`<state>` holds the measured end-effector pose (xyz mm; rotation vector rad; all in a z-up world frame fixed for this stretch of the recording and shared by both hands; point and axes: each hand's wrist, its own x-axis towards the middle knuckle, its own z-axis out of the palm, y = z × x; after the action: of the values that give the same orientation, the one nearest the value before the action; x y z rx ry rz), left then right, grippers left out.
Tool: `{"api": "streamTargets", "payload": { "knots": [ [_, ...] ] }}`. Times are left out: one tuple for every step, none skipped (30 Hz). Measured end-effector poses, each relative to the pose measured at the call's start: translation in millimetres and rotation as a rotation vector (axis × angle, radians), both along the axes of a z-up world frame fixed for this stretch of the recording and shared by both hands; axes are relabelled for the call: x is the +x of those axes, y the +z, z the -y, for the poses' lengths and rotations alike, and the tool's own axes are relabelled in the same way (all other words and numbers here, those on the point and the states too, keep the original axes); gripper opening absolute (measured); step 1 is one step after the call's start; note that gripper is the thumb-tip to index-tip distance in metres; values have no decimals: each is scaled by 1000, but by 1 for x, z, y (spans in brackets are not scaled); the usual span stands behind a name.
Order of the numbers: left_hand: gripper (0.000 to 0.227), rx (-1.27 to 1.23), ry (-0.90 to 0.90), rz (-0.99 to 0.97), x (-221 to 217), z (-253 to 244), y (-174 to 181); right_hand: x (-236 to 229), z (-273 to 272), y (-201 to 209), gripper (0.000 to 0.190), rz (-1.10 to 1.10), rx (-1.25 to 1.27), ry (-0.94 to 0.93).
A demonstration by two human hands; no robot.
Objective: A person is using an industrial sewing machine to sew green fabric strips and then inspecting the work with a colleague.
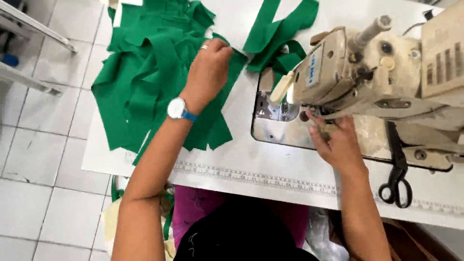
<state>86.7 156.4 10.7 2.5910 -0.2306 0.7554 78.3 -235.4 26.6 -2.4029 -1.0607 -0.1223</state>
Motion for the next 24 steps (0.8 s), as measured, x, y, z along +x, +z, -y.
{"api": "streamTargets", "payload": {
  "knots": [
    [22, 8, -4, 12, 11, -4, -3, 1, 0, -2, 39, 12, 8, -4],
    [22, -41, -29, -61, 21, -7, -8, 1, 1, -3, 40, -9, 1, -21],
    [25, -89, -54, -135, 31, -9, -12, 0, 2, -5, 43, -30, -6, -37],
    [25, -85, -61, -125, 37, -10, -15, 2, 5, -10, 43, -20, -2, -43],
    [6, -12, -44, -221, 43, -10, -18, 4, 8, -15, 40, 5, 27, -51],
    [18, 60, -29, -317, 49, -9, -22, 6, 12, -20, 38, 30, 53, -60],
    [18, 61, -37, -307, 46, -7, -14, 5, 13, -17, 38, 39, 53, -68],
    [8, 16, -50, -228, 43, -6, -9, 4, 14, -15, 31, 32, 72, -54],
    [15, -30, -63, -150, 40, -4, -3, 4, 15, -13, 30, 24, 90, -41],
    [15, -30, -70, -144, 24, 3, 16, -1, 17, -11, 30, 31, 89, -47],
    [14, -19, -64, -45, 9, 9, 34, -5, 19, -9, 35, -81, 44, -90],
    [13, -7, -54, 51, -8, 13, 52, -10, 19, -9, 41, -197, 1, -127],
    [13, -6, -57, 54, -23, 18, 65, -20, 6, 15, 41, -194, 2, -130],
    [13, 4, -58, 77, -40, 23, 76, -31, -8, 38, 29, -254, 123, -25],
    [15, 13, -60, 99, -56, 28, 87, -43, -21, 60, 26, -313, 244, 81],
    [15, 12, -62, 88, -61, 24, 91, -48, -27, 55, 26, -324, 244, 77],
    [15, -36, -98, 81, -65, 20, 95, -53, -32, 51, 23, -301, 268, 100],
    [18, -84, -136, 75, -69, 16, 99, -58, -38, 46, 22, -277, 293, 122],
    [18, -85, -138, 65, -69, 6, 96, -65, -42, 46, 22, -287, 294, 117],
    [18, -103, -153, 48, -65, -6, 96, -67, -47, 47, 22, -292, 325, 146],
    [19, -121, -168, 31, -61, -17, 97, -69, -53, 49, 22, -297, 357, 174],
    [19, -115, -170, 36, -67, -13, 101, -72, -56, 52, 22, -291, 361, 175],
    [20, -112, -189, 22, -71, -8, 106, -76, -59, 54, 22, -303, 390, 166],
    [23, -111, -213, 6, -75, -2, 109, -80, -61, 57, 22, -316, 417, 153]
  ]
}}
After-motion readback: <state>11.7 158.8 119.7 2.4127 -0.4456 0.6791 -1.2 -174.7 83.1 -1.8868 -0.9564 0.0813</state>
